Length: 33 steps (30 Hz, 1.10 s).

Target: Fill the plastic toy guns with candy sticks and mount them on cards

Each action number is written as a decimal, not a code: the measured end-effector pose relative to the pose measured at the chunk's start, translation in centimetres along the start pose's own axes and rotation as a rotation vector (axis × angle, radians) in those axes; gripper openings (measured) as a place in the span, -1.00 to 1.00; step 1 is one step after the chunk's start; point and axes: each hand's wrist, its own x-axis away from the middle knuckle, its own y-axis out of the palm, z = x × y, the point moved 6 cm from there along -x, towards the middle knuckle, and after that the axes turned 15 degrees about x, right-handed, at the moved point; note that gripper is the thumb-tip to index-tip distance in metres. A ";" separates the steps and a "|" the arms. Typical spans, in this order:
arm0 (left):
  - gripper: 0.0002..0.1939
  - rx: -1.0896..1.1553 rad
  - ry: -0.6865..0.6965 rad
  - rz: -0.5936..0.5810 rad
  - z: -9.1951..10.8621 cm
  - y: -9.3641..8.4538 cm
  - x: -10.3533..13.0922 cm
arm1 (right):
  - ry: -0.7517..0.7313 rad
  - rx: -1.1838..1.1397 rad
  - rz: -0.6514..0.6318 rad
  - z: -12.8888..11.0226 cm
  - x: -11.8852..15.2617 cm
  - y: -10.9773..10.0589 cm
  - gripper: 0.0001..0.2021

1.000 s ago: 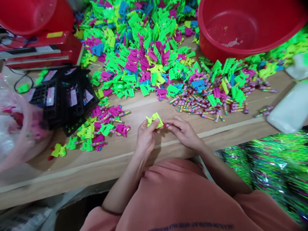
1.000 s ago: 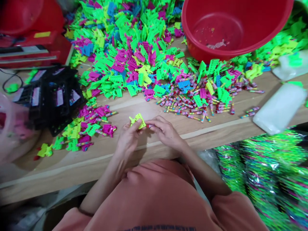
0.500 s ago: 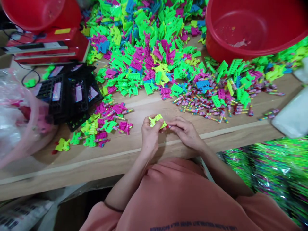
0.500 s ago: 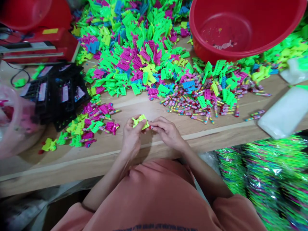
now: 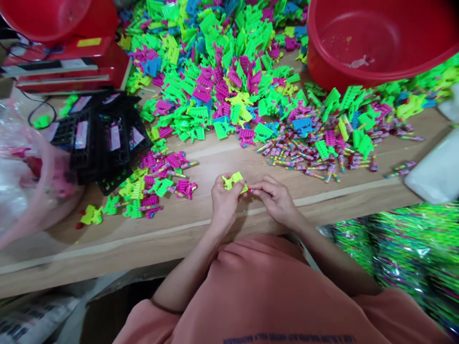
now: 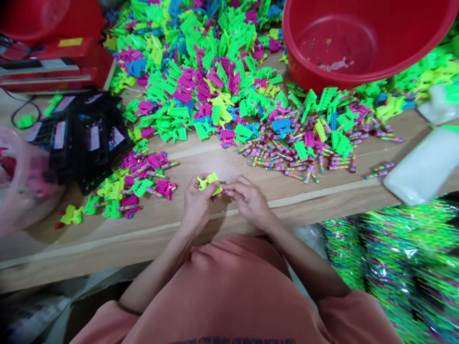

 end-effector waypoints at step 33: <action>-0.57 0.116 -0.070 0.007 -0.2 0.6 0.8 | 0.120 -0.178 -0.223 -0.4 -0.1 -0.9 -0.71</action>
